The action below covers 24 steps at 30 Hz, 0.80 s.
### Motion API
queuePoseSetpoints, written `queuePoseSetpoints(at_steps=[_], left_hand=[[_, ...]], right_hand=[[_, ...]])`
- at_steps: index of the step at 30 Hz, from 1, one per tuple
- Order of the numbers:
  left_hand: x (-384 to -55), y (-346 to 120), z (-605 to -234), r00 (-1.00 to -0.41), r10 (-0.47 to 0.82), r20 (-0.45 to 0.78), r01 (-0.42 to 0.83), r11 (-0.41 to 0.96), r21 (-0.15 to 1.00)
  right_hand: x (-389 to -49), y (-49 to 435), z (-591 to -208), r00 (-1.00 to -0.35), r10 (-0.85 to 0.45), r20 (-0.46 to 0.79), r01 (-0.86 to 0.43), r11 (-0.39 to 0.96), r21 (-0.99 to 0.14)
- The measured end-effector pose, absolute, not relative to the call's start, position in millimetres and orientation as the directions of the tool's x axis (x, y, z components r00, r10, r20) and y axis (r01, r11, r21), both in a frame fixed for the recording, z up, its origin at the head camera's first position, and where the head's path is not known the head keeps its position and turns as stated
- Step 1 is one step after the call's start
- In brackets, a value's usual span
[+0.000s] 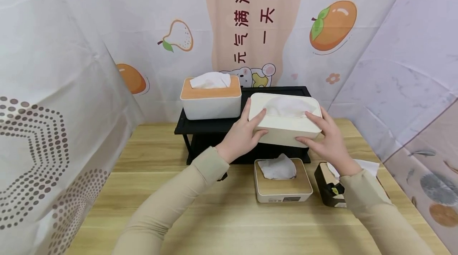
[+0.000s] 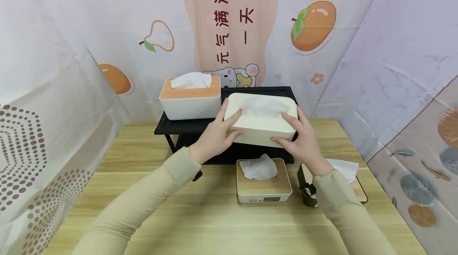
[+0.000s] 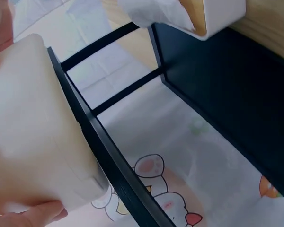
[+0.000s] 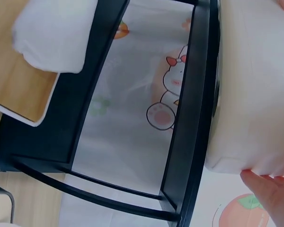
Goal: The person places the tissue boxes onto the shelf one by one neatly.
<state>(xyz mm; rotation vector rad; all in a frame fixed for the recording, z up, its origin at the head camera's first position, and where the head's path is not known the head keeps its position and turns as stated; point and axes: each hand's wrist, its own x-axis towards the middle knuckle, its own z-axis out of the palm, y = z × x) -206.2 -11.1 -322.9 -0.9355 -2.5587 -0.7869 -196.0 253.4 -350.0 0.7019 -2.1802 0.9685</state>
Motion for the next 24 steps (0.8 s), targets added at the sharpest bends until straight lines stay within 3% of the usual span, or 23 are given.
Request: queuePoseSetpoints(at_steps=[24], left_hand=[[-235, -5, -304, -0.841, 0.472, 0.266, 0.541, 0.723, 0.430]], right_hand=[[-227, 263, -328, -0.820, -0.229, 0.525, -0.535, 0.633, -0.560]])
